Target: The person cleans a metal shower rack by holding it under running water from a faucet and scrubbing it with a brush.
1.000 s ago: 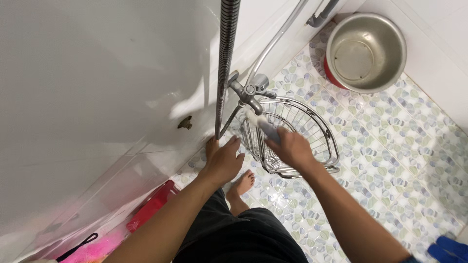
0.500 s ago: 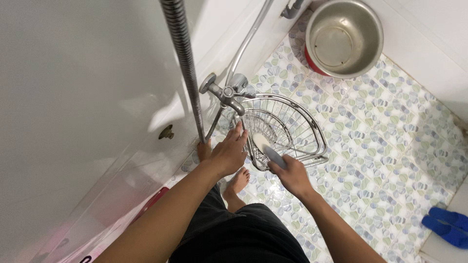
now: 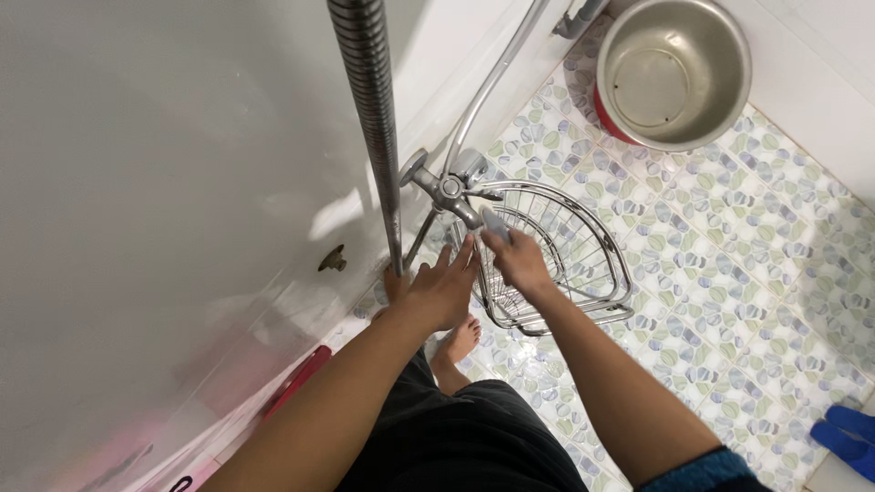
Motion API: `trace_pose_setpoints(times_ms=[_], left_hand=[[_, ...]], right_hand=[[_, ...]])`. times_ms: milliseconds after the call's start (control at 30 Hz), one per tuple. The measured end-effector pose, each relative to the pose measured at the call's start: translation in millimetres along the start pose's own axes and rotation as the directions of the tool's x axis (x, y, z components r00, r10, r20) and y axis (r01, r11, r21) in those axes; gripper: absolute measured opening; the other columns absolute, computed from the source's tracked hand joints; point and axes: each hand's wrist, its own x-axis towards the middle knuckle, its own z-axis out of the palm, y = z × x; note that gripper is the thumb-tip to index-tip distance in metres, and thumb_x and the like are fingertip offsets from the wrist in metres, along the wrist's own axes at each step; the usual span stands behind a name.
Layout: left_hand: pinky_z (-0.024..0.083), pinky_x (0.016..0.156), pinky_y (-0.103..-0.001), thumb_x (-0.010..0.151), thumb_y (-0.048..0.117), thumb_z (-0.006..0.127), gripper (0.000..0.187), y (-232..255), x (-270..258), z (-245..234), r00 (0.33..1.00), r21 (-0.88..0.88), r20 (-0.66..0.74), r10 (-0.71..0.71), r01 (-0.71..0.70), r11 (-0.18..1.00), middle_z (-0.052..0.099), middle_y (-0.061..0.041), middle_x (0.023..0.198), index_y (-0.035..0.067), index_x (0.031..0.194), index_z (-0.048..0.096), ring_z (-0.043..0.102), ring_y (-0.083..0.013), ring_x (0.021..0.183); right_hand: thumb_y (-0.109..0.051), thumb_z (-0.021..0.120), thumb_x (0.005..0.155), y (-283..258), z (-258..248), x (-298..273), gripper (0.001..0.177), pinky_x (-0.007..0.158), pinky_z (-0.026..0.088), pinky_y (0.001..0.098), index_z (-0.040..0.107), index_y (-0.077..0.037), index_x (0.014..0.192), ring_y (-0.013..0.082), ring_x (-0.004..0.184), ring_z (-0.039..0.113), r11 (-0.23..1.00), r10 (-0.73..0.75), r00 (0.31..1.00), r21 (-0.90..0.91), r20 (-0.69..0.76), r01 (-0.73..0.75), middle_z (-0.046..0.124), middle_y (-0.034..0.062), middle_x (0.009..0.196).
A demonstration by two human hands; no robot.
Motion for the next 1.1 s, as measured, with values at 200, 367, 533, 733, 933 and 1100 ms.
trace_pose_setpoints(times_ms=[200,367,533,733,933,1100], left_hand=[[0.037,0.115,-0.057,0.092,0.019,0.068,0.089,0,5,-3,0.999,0.055,0.031,-0.013,0.012,0.998,-0.007,-0.012,0.172,0.009,0.162,0.015,0.011,-0.0355,0.157],[0.035,0.117,-0.056,0.092,0.024,0.07,0.094,6,4,-5,0.997,0.054,0.064,-0.035,0.032,0.998,-0.009,-0.012,0.173,0.008,0.163,0.011,0.011,-0.0351,0.157],[0.035,0.115,-0.058,0.095,0.026,0.066,0.091,7,6,0,0.999,0.074,0.004,-0.054,0.054,0.996,-0.011,-0.009,0.173,0.007,0.163,0.009,0.013,-0.0333,0.157],[0.03,0.118,-0.063,0.092,0.031,0.072,0.096,21,-3,1,0.999,0.075,0.027,-0.033,0.03,0.997,-0.009,-0.012,0.173,0.009,0.163,0.011,0.013,-0.0356,0.157],[0.038,0.114,-0.057,0.086,0.024,0.076,0.095,16,4,28,1.0,0.083,-0.023,-0.01,0.012,0.996,0.008,-0.016,0.17,0.008,0.161,0.02,0.016,-0.0407,0.156],[0.043,0.106,-0.059,0.085,0.018,0.072,0.095,12,13,53,0.989,0.072,-0.146,0.009,0.001,0.997,0.009,-0.021,0.169,0.006,0.161,0.017,0.025,-0.0433,0.15]], right_hand=[[-0.047,0.065,0.093,-5,0,18,0.05,0.043,0.046,0.0325,0.065,0.003,0.1,0.0138,0.05,0.056,0.997,-0.074,0.997,-0.017,0.011,0.074,0.061,0.0068,0.068],[-0.046,0.066,0.094,22,4,-7,0.048,0.049,0.049,0.0365,0.065,0.001,0.102,0.0184,0.054,0.06,0.999,-0.031,0.999,-0.037,-0.009,0.031,0.064,0.0098,0.071],[-0.048,0.067,0.091,53,-4,-71,0.049,0.062,0.052,0.0446,0.066,0.0,0.101,0.0275,0.064,0.068,0.952,0.004,1.0,-0.305,-0.003,-0.005,0.07,0.0174,0.073],[-0.047,0.064,0.091,31,-21,-117,0.045,0.06,0.051,0.0462,0.068,-0.002,0.097,0.0319,0.063,0.067,0.967,-0.016,0.995,-0.254,-0.099,-0.01,0.069,0.0189,0.07],[-0.055,0.06,0.093,3,-36,-101,0.047,0.071,0.054,0.051,0.064,-0.008,0.092,0.0391,0.073,0.071,0.757,-0.294,0.956,-0.611,-0.002,0.232,0.071,0.0205,0.074],[-0.057,0.061,0.093,-28,-39,-54,0.051,0.075,0.053,0.0538,0.064,-0.006,0.094,0.0427,0.083,0.07,0.67,-0.376,0.925,-0.675,0.052,0.31,0.071,0.0215,0.083]])
